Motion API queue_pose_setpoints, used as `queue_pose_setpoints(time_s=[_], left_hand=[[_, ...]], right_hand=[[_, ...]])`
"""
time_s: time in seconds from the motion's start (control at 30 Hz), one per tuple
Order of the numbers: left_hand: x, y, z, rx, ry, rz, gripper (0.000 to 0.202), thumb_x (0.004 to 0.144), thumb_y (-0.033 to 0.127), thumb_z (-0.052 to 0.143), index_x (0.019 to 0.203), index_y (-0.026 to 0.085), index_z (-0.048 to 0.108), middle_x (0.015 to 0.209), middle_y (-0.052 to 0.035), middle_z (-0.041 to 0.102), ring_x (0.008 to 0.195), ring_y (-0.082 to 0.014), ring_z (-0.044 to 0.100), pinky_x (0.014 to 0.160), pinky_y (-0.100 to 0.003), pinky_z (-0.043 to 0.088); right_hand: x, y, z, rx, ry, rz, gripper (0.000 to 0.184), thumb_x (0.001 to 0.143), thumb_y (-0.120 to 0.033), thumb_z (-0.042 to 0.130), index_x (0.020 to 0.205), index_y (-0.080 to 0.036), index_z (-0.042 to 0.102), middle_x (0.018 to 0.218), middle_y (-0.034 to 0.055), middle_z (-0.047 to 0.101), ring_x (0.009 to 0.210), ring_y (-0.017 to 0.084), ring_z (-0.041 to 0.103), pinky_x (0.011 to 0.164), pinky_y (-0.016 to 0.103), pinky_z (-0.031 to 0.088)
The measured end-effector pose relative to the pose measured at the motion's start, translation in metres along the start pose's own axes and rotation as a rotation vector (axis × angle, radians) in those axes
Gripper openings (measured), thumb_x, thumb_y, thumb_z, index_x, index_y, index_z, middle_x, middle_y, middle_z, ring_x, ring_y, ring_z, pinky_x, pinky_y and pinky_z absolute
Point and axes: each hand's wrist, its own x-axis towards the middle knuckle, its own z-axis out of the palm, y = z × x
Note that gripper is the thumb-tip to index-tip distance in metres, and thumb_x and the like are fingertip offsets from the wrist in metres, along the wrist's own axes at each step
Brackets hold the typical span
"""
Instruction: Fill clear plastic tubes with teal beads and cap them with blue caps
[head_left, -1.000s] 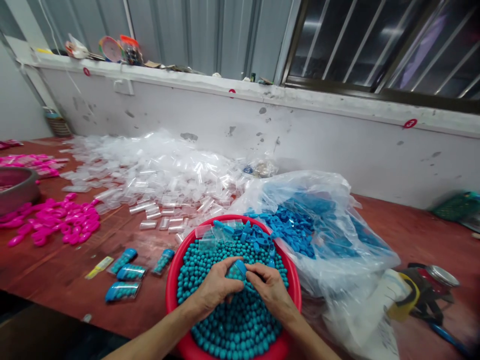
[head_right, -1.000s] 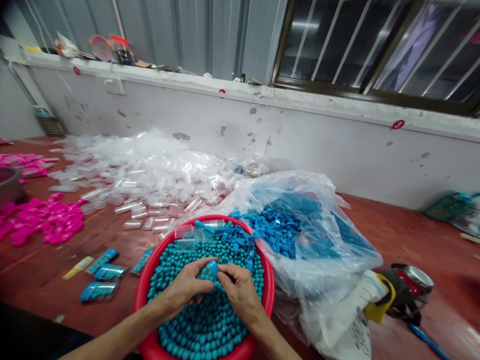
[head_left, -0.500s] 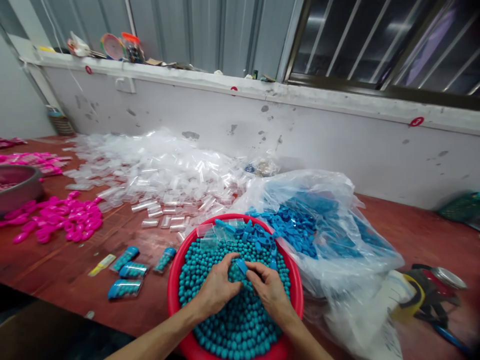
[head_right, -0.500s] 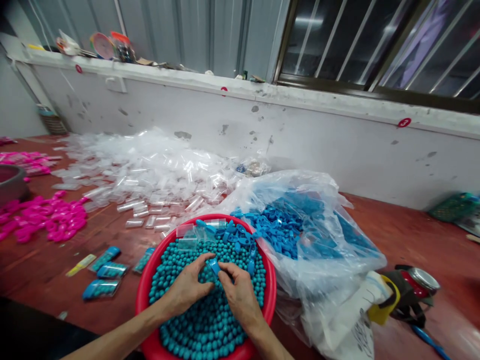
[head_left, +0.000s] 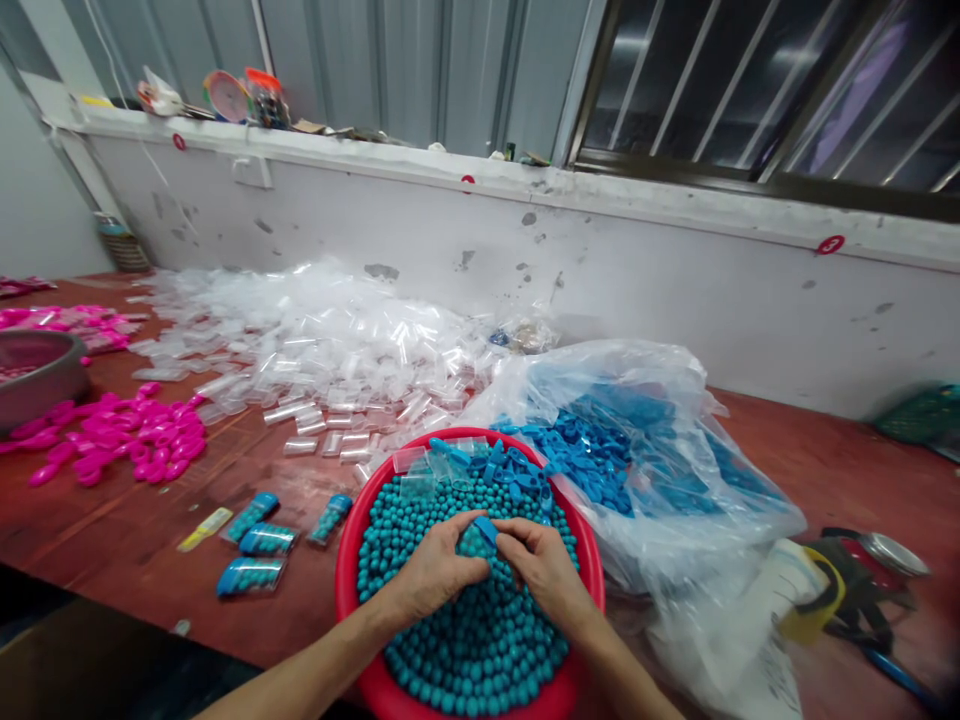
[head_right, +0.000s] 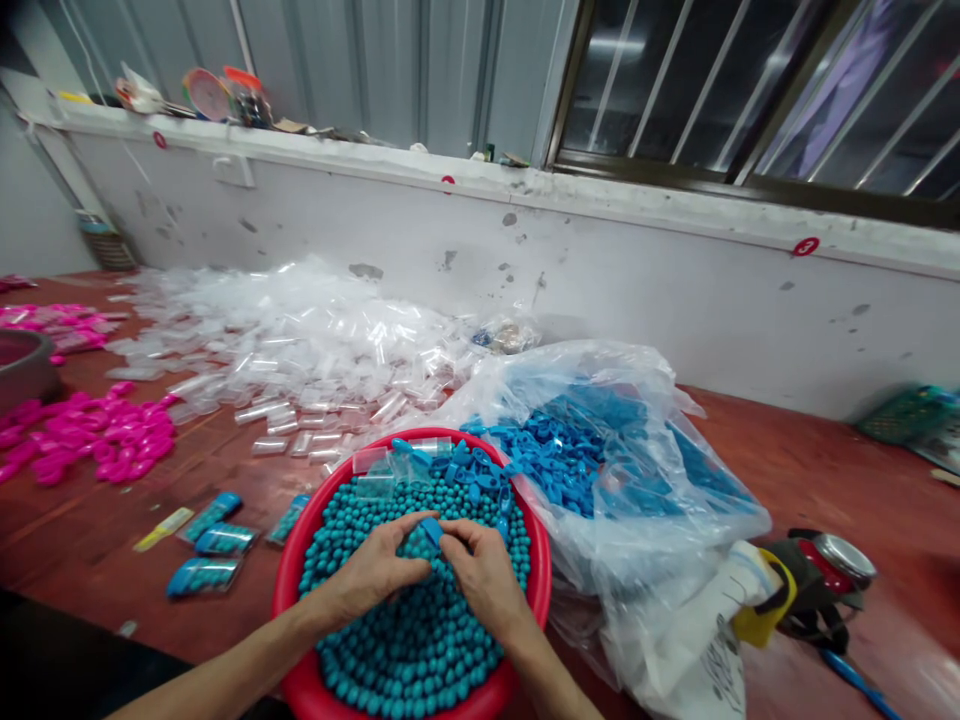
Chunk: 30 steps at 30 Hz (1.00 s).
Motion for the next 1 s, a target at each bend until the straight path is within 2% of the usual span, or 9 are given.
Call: queue_pose_setpoints(time_s=[0.1,0.17,0.27,0.47,0.67,0.73,0.83,0.93,1.0], left_hand=[[-0.001,0.001,0.002,-0.012,0.026,-0.015,0.048,0.061,0.013,0.051,0.108,0.014,0.052,0.052,0.0087,0.044,0.037,-0.0035,0.033,0.034,-0.015,0.027],[-0.001,0.001,0.002,-0.009,0.063,-0.05,0.056,0.061,0.016,0.053,0.117,0.014,0.045,0.054,0.0083,0.046,0.038,-0.0044,0.035,0.034,-0.016,0.028],[-0.002,0.003,0.002,0.046,0.104,-0.046,0.061,0.059,0.015,0.055,0.119,0.012,0.044,0.058,0.0065,0.05,0.04,-0.005,0.038,0.037,-0.017,0.03],[-0.002,0.003,0.002,-0.004,0.035,-0.054,0.063,0.059,0.013,0.053,0.121,0.015,0.043,0.056,0.0076,0.048,0.037,-0.0038,0.032,0.037,-0.017,0.026],[-0.002,0.002,-0.001,-0.014,0.068,0.073,0.041,0.057,0.011,0.057,0.097,0.016,0.053,0.068,0.0058,0.05,0.049,-0.0048,0.038,0.044,-0.017,0.031],[-0.003,0.003,-0.002,-0.044,0.063,0.051,0.039,0.063,0.019,0.059,0.1,0.018,0.05,0.066,0.0067,0.047,0.046,-0.0041,0.037,0.041,-0.016,0.031],[-0.003,0.002,-0.003,-0.079,0.003,0.039,0.041,0.074,0.035,0.051,0.111,0.019,0.041,0.061,0.0077,0.043,0.039,-0.0035,0.035,0.036,-0.015,0.03],[-0.003,-0.002,-0.003,-0.059,-0.065,0.055,0.04,0.078,0.038,0.045,0.113,0.019,0.037,0.06,0.0075,0.044,0.035,-0.0034,0.035,0.033,-0.015,0.03],[-0.003,-0.005,-0.002,-0.034,-0.048,0.072,0.038,0.079,0.035,0.045,0.113,0.02,0.037,0.062,0.0071,0.043,0.037,-0.0034,0.035,0.034,-0.015,0.032]], right_hand=[[-0.003,0.002,0.005,-0.077,0.065,-0.116,0.025,0.077,-0.03,0.051,0.093,-0.021,0.068,0.078,0.0022,0.066,0.078,0.019,0.059,0.074,0.029,0.045],[-0.004,0.003,0.008,-0.091,0.074,-0.114,0.025,0.078,-0.028,0.05,0.095,-0.021,0.067,0.08,0.0026,0.066,0.084,0.021,0.058,0.079,0.031,0.044],[-0.005,0.003,0.008,-0.127,0.066,-0.127,0.024,0.078,-0.027,0.05,0.094,-0.022,0.068,0.076,0.0018,0.065,0.079,0.019,0.058,0.075,0.03,0.044],[-0.004,0.002,-0.002,-0.231,-0.042,-0.238,0.023,0.081,-0.029,0.049,0.075,-0.02,0.069,0.058,-0.0031,0.051,0.055,0.011,0.045,0.053,0.021,0.037],[-0.002,-0.008,-0.008,-0.341,-0.143,-0.348,0.023,0.082,-0.023,0.046,0.071,-0.019,0.065,0.059,-0.0033,0.046,0.058,0.01,0.044,0.058,0.022,0.036],[-0.001,-0.011,-0.011,-0.242,-0.169,-0.293,0.016,0.077,-0.021,0.05,0.082,-0.019,0.066,0.068,-0.0021,0.051,0.062,0.011,0.047,0.061,0.023,0.038],[0.004,-0.012,-0.017,0.034,-0.183,-0.105,0.027,0.07,-0.02,0.054,0.096,-0.02,0.061,0.083,-0.0001,0.056,0.06,0.01,0.049,0.057,0.024,0.042],[0.01,-0.009,-0.019,0.238,-0.072,0.025,0.036,0.067,-0.024,0.056,0.102,-0.017,0.056,0.082,0.0009,0.057,0.054,0.01,0.05,0.048,0.024,0.044],[0.012,-0.007,-0.016,0.236,0.0,0.036,0.044,0.067,-0.026,0.057,0.109,-0.016,0.051,0.079,0.0014,0.057,0.055,0.012,0.052,0.047,0.025,0.045]])
